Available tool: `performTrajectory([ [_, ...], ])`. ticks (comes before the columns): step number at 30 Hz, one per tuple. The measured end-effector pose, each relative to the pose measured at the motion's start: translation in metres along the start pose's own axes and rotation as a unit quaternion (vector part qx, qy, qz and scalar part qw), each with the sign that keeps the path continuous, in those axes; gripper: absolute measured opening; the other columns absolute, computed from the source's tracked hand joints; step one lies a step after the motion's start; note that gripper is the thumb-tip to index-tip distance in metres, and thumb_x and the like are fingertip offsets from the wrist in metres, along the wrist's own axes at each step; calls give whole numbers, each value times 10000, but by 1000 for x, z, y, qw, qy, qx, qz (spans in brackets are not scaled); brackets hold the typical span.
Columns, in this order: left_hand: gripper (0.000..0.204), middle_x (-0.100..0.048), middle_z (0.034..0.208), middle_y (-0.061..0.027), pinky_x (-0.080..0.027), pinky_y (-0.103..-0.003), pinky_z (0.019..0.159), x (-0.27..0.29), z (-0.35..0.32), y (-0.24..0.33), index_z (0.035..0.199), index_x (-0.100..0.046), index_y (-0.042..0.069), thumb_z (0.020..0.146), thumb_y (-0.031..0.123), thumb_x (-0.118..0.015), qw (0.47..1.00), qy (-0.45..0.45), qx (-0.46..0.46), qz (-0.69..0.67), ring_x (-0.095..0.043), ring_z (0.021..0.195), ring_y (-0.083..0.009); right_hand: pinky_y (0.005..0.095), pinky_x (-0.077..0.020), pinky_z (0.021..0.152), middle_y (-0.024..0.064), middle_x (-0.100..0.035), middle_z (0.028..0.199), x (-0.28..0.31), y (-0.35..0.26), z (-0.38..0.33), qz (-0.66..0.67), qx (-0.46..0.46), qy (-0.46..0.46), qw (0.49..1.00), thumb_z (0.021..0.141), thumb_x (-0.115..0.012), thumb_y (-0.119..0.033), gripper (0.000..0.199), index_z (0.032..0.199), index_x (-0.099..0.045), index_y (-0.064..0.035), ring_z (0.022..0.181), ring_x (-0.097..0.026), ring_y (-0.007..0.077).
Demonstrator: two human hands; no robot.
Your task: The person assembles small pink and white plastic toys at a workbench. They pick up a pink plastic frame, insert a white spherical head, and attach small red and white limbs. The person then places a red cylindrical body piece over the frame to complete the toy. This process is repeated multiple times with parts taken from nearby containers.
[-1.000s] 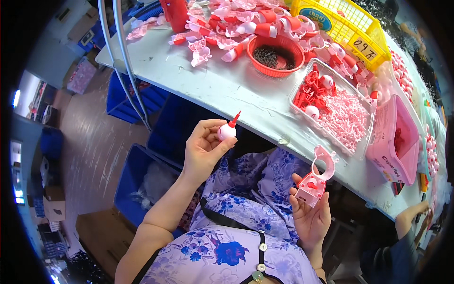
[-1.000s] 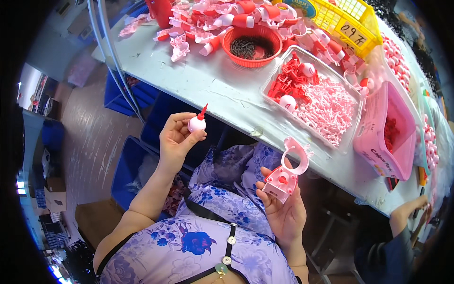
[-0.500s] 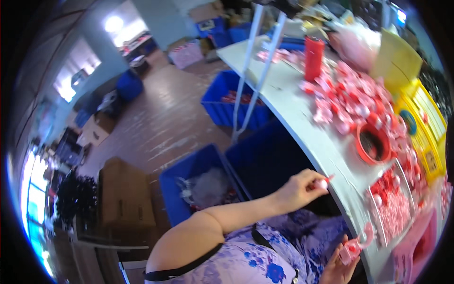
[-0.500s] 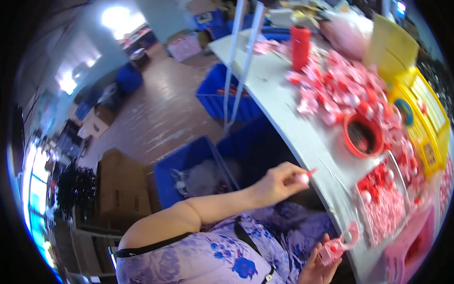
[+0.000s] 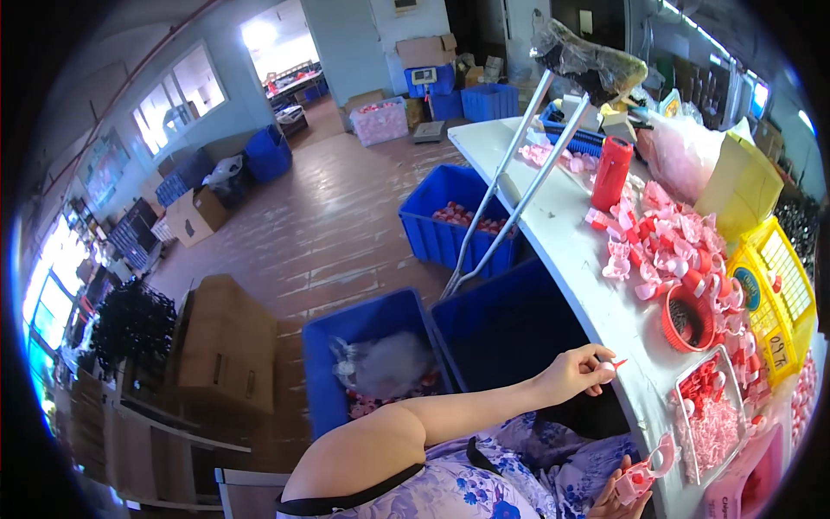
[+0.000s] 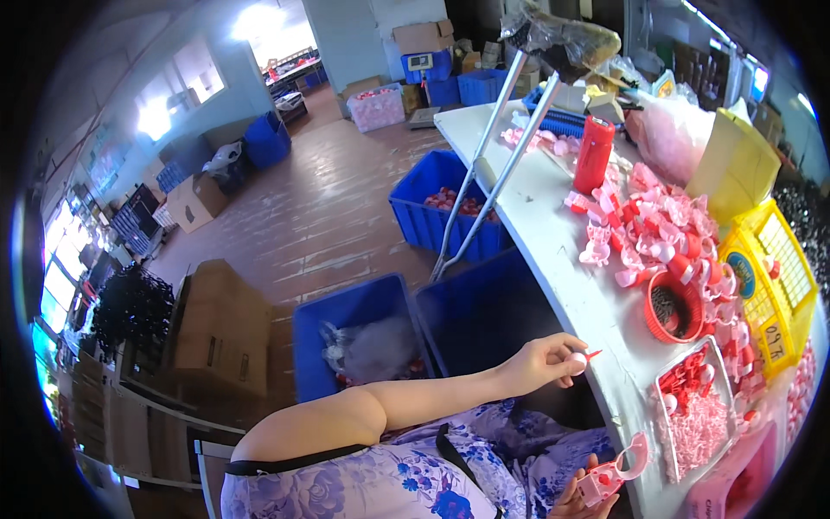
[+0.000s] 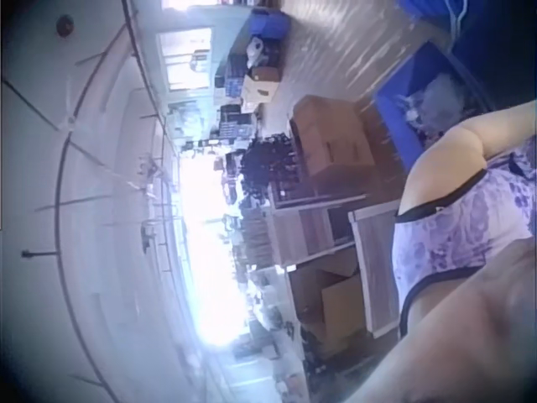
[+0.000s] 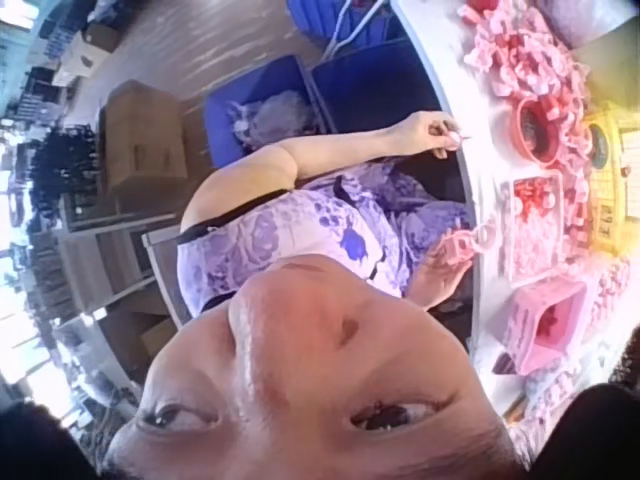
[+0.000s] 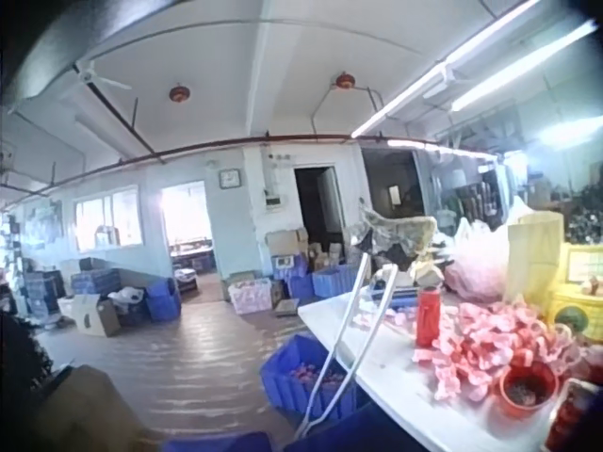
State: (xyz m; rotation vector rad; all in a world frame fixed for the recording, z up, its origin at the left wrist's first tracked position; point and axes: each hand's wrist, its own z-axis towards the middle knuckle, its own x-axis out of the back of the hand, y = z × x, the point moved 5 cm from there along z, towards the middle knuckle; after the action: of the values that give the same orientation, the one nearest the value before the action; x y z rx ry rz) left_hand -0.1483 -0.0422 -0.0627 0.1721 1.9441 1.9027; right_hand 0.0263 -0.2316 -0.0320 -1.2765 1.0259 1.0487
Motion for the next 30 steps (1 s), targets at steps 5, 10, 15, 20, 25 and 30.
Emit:
performTrajectory([
  [5, 306, -630, 915, -44, -508, -260, 767, -6, -7, 11, 1178, -573, 56, 911, 180, -657, 996, -35, -51, 57, -618, 810, -100, 431, -417, 1086, 140, -456, 1399, 6, -8, -7, -74, 25, 24, 997, 997, -480, -260, 445, 1382, -406, -49, 1261, -487, 294],
  [10, 267, -651, 954, -92, -514, -277, 783, -3, -17, 14, 1113, -567, 46, 896, 165, -669, 977, -1, -99, 189, -651, 853, -139, 430, -441, 1066, 149, -440, 1409, 5, -4, -7, -56, 17, 19, 998, 995, -486, -250, 426, 1362, -420, -45, 1284, -460, 306],
  [15, 283, -653, 962, -99, -533, -306, 821, 0, -18, 10, 1130, -554, 37, 906, 175, -658, 977, -1, -96, 190, -674, 891, -176, 442, -451, 1056, 164, -426, 1420, 9, -2, -6, -53, 24, 65, 996, 998, -478, -263, 442, 1368, -403, -32, 1266, -472, 332],
  [20, 272, -614, 993, -105, -524, -311, 878, 1, -16, 6, 1122, -549, 11, 909, 148, -648, 975, -4, -118, 188, -651, 950, -179, 414, -350, 1136, 135, -483, 1339, 1, 1, -3, -83, 21, 43, 995, 1002, -472, -255, 445, 1380, -390, -34, 1029, -573, 197],
  [25, 262, -600, 996, -96, -514, -306, 891, 0, -15, -1, 1107, -549, -2, 911, 145, -645, 975, 11, -152, 162, -635, 965, -179, 384, -312, 1153, 85, -496, 1291, -8, 4, 3, -158, 25, 111, 981, 998, -485, -251, 374, 1297, -465, -26, 889, -537, 130],
  [30, 266, -644, 976, -95, -528, -302, 841, 4, -13, -2, 1114, -555, 2, 932, 182, -625, 986, 33, -117, 116, -650, 894, -170, 304, -377, 1084, 24, -495, 1183, -32, 18, 7, -147, 4, 107, 983, 996, -495, -249, 289, 1182, -493, -28, 767, -460, 105],
])
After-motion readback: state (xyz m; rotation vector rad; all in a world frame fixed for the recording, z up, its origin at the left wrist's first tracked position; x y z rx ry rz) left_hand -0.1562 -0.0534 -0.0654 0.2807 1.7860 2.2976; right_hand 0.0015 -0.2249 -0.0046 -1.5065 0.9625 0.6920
